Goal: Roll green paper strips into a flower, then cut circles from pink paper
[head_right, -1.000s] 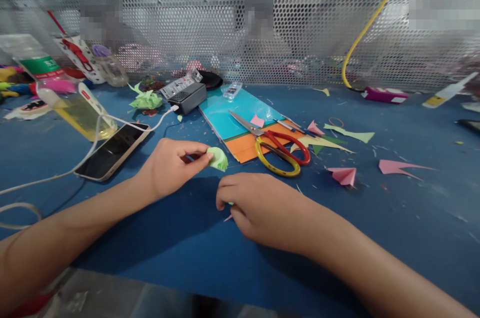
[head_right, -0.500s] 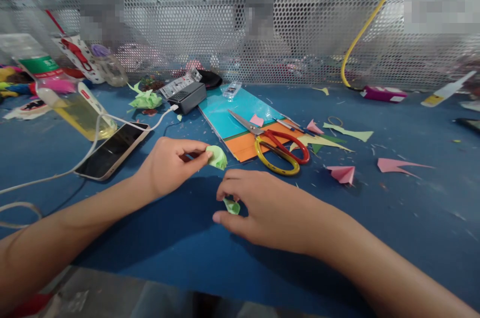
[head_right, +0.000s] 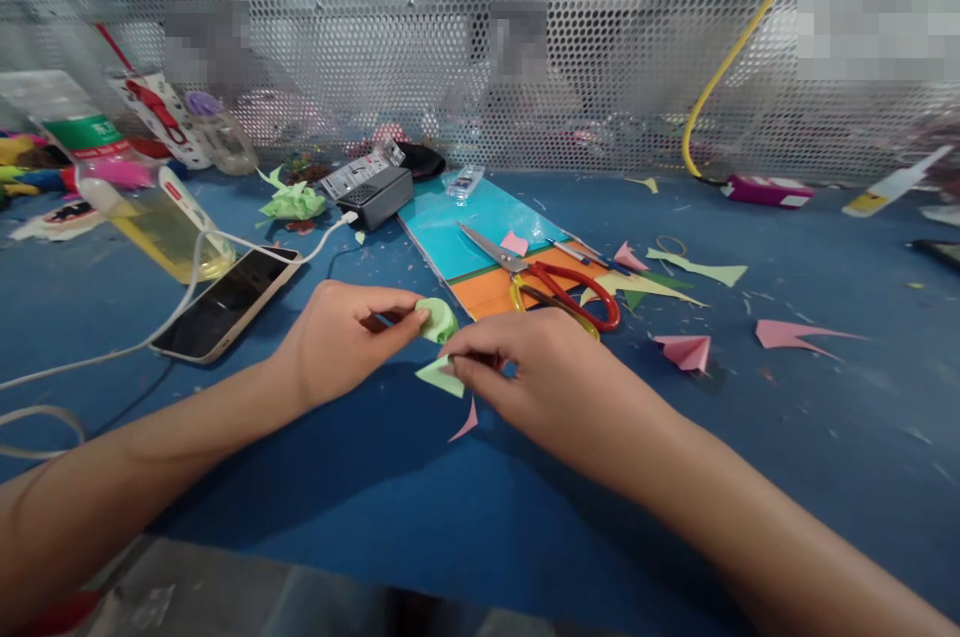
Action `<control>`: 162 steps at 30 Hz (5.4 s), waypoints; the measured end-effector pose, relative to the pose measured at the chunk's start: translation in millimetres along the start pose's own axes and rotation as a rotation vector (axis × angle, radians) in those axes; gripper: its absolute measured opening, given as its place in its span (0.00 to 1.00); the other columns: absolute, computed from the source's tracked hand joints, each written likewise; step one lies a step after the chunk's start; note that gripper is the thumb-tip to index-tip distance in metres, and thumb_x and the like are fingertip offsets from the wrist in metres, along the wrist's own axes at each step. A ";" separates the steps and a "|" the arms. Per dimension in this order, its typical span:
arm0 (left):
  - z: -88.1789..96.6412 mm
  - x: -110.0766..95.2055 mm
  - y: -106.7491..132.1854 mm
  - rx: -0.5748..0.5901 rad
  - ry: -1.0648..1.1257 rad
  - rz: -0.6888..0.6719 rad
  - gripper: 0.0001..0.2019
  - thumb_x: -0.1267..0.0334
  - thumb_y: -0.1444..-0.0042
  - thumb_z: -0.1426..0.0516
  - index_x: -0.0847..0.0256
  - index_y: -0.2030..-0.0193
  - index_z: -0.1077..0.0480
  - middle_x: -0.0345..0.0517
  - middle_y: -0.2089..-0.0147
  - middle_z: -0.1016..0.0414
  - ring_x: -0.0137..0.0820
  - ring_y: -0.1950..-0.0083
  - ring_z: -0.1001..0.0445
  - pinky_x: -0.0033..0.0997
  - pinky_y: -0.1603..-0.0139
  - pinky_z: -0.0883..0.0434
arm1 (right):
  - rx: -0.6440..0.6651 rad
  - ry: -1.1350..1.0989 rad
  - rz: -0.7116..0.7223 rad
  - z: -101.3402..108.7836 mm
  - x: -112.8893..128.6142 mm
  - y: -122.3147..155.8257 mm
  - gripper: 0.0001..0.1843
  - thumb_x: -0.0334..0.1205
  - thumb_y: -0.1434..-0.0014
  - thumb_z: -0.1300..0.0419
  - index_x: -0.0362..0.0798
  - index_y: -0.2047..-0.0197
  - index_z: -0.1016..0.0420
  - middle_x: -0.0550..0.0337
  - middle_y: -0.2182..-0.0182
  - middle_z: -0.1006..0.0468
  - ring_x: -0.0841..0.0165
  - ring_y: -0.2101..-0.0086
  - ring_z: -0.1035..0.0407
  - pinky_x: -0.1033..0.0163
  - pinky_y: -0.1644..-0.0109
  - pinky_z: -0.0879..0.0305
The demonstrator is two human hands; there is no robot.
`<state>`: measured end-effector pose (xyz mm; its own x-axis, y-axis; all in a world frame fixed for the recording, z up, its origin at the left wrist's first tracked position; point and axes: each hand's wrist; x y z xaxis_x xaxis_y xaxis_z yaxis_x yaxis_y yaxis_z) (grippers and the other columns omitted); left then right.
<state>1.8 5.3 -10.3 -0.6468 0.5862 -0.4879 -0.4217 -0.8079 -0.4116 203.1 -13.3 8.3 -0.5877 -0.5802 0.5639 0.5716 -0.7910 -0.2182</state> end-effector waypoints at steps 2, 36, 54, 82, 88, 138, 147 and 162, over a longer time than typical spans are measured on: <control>-2.2 -1.3 2.1 -0.013 -0.042 -0.048 0.12 0.65 0.42 0.48 0.63 0.71 0.25 0.39 0.76 0.25 0.22 0.77 0.32 0.20 0.75 0.38 | -0.032 0.021 -0.016 0.1 1.8 0.2 0.11 0.36 0.42 0.46 0.49 0.71 0.23 0.61 0.74 0.21 0.68 0.72 0.28 0.67 0.70 0.37; 12.3 -20.1 1.5 0.417 0.345 0.174 0.16 0.64 0.42 0.49 0.63 0.81 0.42 0.34 0.80 0.54 0.22 0.77 0.53 0.23 0.80 0.53 | -0.088 0.140 0.029 0.6 -2.9 -3.6 0.13 0.37 0.44 0.43 0.48 0.80 0.33 0.65 0.81 0.28 0.74 0.78 0.37 0.68 0.74 0.46; 12.0 -20.6 -0.4 0.493 0.377 0.228 0.13 0.61 0.42 0.47 0.65 0.70 0.25 0.39 0.77 0.29 0.23 0.75 0.34 0.19 0.76 0.37 | -0.077 0.494 0.220 4.4 -3.1 2.8 0.15 0.47 0.39 0.45 0.47 0.72 0.30 0.58 0.75 0.27 0.67 0.75 0.33 0.64 0.74 0.48; 12.3 -22.0 1.6 0.482 0.414 0.230 0.12 0.63 0.43 0.50 0.66 0.68 0.28 0.34 0.78 0.45 0.21 0.76 0.50 0.22 0.79 0.50 | 0.131 0.039 0.021 5.4 -10.1 -3.1 0.18 0.48 0.37 0.46 0.48 0.76 0.30 0.67 0.78 0.26 0.75 0.76 0.36 0.69 0.72 0.45; 12.0 -20.7 3.1 0.455 0.425 0.267 0.12 0.64 0.43 0.48 0.68 0.71 0.28 0.34 0.79 0.45 0.19 0.77 0.50 0.19 0.80 0.50 | 0.138 0.039 0.071 3.7 -12.3 -1.4 0.18 0.48 0.35 0.49 0.48 0.73 0.29 0.64 0.75 0.24 0.73 0.74 0.33 0.67 0.69 0.43; 12.7 -22.0 1.3 0.229 0.542 0.324 0.07 0.61 0.53 0.36 0.62 0.70 0.23 0.40 0.71 0.21 0.26 0.69 0.25 0.20 0.69 0.29 | 0.049 0.016 0.133 2.0 -5.6 -6.0 0.15 0.39 0.39 0.46 0.47 0.77 0.31 0.61 0.77 0.25 0.72 0.74 0.34 0.67 0.70 0.43; 13.8 -18.6 -0.5 0.222 0.557 0.280 0.07 0.63 0.49 0.39 0.64 0.66 0.23 0.43 0.68 0.19 0.26 0.68 0.24 0.18 0.72 0.30 | 0.036 -0.027 0.138 3.5 -12.4 -6.7 0.17 0.46 0.37 0.45 0.47 0.76 0.32 0.62 0.77 0.28 0.73 0.75 0.37 0.66 0.69 0.43; 14.2 -17.1 2.5 0.134 0.498 0.183 0.08 0.63 0.49 0.39 0.62 0.64 0.23 0.43 0.68 0.19 0.27 0.68 0.22 0.17 0.72 0.28 | 0.042 -0.043 0.109 4.8 -12.0 -7.8 0.12 0.41 0.38 0.45 0.48 0.73 0.31 0.61 0.73 0.25 0.71 0.72 0.33 0.66 0.67 0.41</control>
<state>2.8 -7.6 8.0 -0.3515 0.3671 -0.8612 -0.4287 -0.8809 -0.2005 208.4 0.8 7.2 -0.4964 -0.6528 0.5723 0.6549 -0.7143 -0.2468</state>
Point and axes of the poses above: each hand's wrist, its own y-axis away from the middle knuckle, its own z-axis out of the back of the hand, x = y × z
